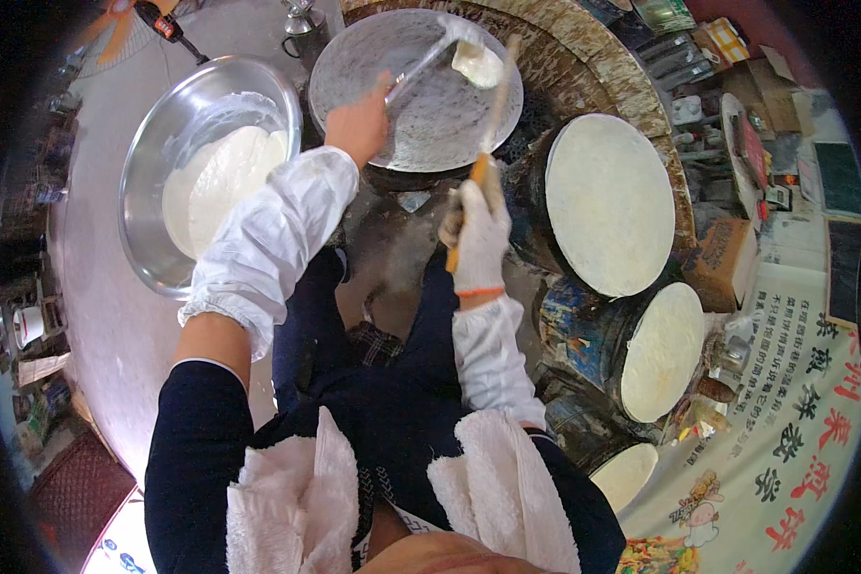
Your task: The person pours batter onto multiple hot griddles and spreads it into thin, round crepes using a wooden spreader. They continuously ladle batter from a large metal bowl and manage the cooking process across several griddles simultaneously.
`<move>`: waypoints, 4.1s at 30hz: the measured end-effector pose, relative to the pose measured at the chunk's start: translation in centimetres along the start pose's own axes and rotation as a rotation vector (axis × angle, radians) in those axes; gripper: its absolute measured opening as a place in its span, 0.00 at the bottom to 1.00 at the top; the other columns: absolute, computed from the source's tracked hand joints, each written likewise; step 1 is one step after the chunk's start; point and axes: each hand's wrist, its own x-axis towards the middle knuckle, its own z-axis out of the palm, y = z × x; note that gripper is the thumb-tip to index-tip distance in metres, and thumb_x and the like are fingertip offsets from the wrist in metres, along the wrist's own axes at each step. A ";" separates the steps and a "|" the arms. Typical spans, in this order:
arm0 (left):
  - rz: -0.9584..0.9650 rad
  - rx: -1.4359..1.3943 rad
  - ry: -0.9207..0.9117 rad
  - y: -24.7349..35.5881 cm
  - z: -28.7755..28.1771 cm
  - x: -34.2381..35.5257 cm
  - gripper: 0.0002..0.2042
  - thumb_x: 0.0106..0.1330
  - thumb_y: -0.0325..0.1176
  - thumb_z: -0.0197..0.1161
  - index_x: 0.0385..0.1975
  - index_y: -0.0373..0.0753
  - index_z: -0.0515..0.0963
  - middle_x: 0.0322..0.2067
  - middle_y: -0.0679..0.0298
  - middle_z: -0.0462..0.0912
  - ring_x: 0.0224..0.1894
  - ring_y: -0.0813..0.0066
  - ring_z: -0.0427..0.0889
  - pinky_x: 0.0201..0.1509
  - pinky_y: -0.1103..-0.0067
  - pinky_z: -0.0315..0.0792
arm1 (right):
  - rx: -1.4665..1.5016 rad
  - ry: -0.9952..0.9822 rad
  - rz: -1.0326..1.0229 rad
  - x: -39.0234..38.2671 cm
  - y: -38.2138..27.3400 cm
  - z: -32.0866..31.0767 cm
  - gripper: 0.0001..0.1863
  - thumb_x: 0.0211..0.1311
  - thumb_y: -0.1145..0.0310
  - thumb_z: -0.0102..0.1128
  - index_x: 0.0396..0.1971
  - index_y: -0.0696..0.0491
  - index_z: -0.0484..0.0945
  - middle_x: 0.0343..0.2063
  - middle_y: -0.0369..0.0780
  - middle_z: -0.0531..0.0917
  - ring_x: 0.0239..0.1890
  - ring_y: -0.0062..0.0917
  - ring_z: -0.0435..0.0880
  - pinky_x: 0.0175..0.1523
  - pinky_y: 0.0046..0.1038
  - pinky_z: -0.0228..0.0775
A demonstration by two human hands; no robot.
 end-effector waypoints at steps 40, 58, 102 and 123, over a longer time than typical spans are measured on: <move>-0.869 -0.822 0.121 -10.4 2.9 -38.1 0.12 0.64 0.38 0.61 0.34 0.38 0.87 0.17 0.61 0.79 0.25 0.75 0.78 0.32 0.75 0.70 | -0.805 0.036 -0.246 13.7 6.1 5.8 0.24 0.66 0.60 0.54 0.60 0.52 0.75 0.42 0.51 0.85 0.47 0.42 0.84 0.54 0.41 0.73; -0.924 -0.855 0.201 -10.9 3.5 -36.4 0.11 0.63 0.36 0.59 0.29 0.38 0.87 0.22 0.59 0.84 0.28 0.74 0.82 0.38 0.75 0.73 | -1.203 -0.086 -0.430 17.5 4.2 6.3 0.22 0.65 0.58 0.53 0.54 0.53 0.79 0.41 0.57 0.83 0.48 0.53 0.81 0.54 0.44 0.72; -1.023 -0.751 0.138 -8.7 3.2 -35.8 0.10 0.64 0.32 0.59 0.29 0.33 0.84 0.29 0.60 0.87 0.36 0.73 0.85 0.46 0.76 0.76 | -1.588 -0.330 -0.488 19.6 -4.9 3.2 0.25 0.66 0.57 0.58 0.61 0.51 0.76 0.51 0.50 0.83 0.55 0.40 0.82 0.62 0.33 0.71; -0.967 -0.730 0.127 -8.2 3.0 -35.2 0.11 0.63 0.35 0.60 0.29 0.35 0.85 0.24 0.59 0.85 0.31 0.72 0.83 0.41 0.76 0.74 | -1.037 -0.339 0.037 14.1 -1.1 -5.6 0.22 0.68 0.55 0.60 0.55 0.54 0.81 0.19 0.28 0.75 0.16 0.11 0.66 0.20 0.18 0.58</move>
